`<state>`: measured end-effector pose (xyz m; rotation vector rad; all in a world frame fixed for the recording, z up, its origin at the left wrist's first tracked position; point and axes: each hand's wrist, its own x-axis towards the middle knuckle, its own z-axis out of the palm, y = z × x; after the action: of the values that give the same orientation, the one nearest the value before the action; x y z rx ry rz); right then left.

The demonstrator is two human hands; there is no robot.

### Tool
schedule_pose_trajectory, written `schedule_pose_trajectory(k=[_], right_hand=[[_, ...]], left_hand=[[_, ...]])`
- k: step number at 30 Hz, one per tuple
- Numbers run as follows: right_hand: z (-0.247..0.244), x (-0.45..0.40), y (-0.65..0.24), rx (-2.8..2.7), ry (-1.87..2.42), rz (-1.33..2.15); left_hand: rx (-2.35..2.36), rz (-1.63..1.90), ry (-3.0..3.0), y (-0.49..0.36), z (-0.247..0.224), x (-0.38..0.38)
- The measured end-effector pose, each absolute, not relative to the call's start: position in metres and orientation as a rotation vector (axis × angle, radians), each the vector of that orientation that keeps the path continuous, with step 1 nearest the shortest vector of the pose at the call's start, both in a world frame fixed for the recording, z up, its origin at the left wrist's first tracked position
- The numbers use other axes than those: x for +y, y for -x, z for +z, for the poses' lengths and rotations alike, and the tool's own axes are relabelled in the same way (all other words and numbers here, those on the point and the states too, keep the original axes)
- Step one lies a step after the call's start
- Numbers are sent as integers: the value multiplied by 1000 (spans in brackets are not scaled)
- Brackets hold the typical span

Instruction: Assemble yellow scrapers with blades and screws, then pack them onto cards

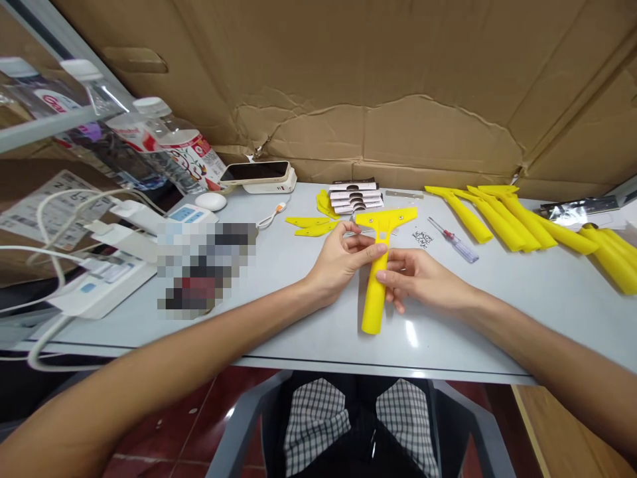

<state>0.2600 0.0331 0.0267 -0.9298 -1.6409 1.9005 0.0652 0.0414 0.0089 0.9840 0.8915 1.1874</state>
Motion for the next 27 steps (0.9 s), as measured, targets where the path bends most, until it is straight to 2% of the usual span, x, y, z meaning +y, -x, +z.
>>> schedule_pose_trajectory(k=[10,18,22,27], right_hand=[[29,57,-286,-1628,972,1873],[60,72,-309,-1745,1264,1459],[58,82,-320,-1832,1318,1283],[55,90,-327,-1766,1265,1336]], left_hand=[[1199,1634,-1310,-29,44,84],[1516,1284,-1828,-8,57,167],[1824,1022,-1651,1,54,217],[1744,1035,-1573,10,39,234]])
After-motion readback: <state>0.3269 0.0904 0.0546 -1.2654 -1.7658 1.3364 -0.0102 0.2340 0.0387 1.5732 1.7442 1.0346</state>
